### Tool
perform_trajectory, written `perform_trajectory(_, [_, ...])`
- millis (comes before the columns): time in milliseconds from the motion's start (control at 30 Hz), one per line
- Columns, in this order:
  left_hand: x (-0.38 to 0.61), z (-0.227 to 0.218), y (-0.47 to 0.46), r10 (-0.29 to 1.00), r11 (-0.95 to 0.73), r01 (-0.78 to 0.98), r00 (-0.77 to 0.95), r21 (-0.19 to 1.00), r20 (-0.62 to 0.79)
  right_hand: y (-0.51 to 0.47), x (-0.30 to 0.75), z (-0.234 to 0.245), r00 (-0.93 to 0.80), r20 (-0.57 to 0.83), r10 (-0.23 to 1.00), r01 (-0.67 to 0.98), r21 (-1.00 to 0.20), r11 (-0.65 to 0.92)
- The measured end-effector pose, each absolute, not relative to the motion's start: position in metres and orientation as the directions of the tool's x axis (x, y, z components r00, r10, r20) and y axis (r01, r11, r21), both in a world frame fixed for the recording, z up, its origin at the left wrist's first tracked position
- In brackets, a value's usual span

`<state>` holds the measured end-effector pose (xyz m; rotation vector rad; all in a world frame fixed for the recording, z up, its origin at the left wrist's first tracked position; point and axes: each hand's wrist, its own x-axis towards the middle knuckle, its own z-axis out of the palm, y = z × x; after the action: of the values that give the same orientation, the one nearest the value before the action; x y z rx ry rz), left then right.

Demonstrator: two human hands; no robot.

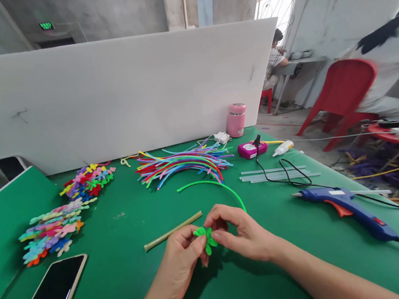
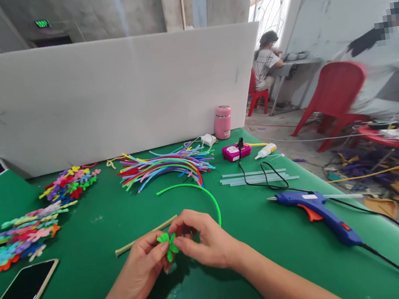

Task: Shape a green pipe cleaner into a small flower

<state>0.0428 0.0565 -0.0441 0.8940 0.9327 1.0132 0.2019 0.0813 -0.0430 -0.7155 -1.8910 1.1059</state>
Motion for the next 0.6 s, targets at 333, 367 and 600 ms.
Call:
perform_trajectory(333, [0.0427, -0.0441, 0.0565, 0.937, 0.299, -0.299, 0.272, 0.906, -0.219, 0.0795, 0.2023, -0.0396, -0.586, 0.359, 0.726, 0.271, -0.758, 0.594])
perform_trajectory(367, [0.0424, -0.0449, 0.0565, 0.939, 0.289, -0.282, 0.269, 0.915, -0.213, 0.0792, 0.2022, -0.0384, -0.593, 0.347, 0.726, 0.292, -0.748, 0.596])
perform_trajectory(600, [0.0405, -0.0441, 0.0560, 0.961, 0.124, -0.048, 0.256, 0.991, -0.108, 0.0796, 0.1991, -0.0367, -0.593, 0.178, 0.786, 0.309, -0.851, 0.425])
